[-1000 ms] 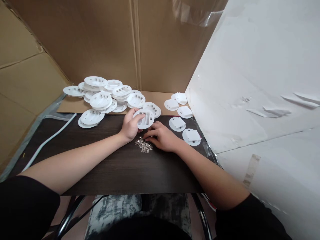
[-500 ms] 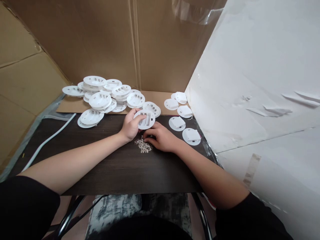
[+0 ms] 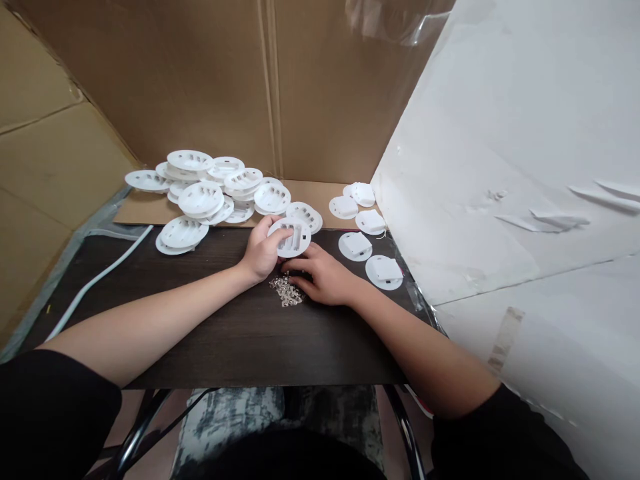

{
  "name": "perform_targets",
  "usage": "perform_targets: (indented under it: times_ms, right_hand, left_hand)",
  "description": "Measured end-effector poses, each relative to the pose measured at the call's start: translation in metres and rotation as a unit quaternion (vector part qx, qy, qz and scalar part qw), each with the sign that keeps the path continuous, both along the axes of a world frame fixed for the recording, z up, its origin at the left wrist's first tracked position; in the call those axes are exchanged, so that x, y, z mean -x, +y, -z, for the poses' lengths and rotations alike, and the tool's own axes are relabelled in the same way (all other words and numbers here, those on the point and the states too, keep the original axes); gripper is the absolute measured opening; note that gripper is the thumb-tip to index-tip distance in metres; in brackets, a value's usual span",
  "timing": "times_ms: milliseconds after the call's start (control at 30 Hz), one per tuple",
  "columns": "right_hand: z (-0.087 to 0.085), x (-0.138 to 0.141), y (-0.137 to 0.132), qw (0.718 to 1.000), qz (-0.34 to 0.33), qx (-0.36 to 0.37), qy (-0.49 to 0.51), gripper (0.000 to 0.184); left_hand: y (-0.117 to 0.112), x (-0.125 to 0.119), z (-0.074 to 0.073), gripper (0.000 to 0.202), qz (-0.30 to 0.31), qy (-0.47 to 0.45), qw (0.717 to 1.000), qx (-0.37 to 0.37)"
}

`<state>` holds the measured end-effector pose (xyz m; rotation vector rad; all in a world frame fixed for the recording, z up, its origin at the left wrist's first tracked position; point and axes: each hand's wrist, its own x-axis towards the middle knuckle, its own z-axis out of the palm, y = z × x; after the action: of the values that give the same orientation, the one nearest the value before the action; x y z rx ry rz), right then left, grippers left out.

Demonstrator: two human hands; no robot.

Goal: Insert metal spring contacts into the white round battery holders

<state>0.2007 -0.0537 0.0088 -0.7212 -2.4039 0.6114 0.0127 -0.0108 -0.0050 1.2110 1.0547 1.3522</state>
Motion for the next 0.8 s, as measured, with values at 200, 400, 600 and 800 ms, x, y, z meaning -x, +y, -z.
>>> perform_targets:
  times_ms: [200, 400, 600, 800]
  right_hand:
    - [0.0019, 0.0013, 0.0012, 1.0, 0.005, 0.016, 0.015, 0.017]
    - [0.0042, 0.0009, 0.0021, 0.998, 0.028, 0.038, 0.031, 0.006]
    - [0.0039, -0.0007, 0.0036, 0.997, 0.046, 0.055, 0.022, 0.005]
    - [-0.0003, -0.0033, 0.0057, 0.998, 0.038, 0.053, -0.007, 0.007]
  left_hand:
    - [-0.0021, -0.0006, -0.002, 0.028, 0.013, -0.01, 1.0, 0.02]
    - [-0.0015, -0.0003, -0.0019, 0.028, 0.012, -0.012, 1.0, 0.017]
    - [-0.003, -0.0003, -0.0033, 0.028, 0.019, -0.015, 0.999, 0.036]
    - [-0.0032, -0.0001, -0.0034, 0.03, 0.015, -0.014, 0.999, 0.038]
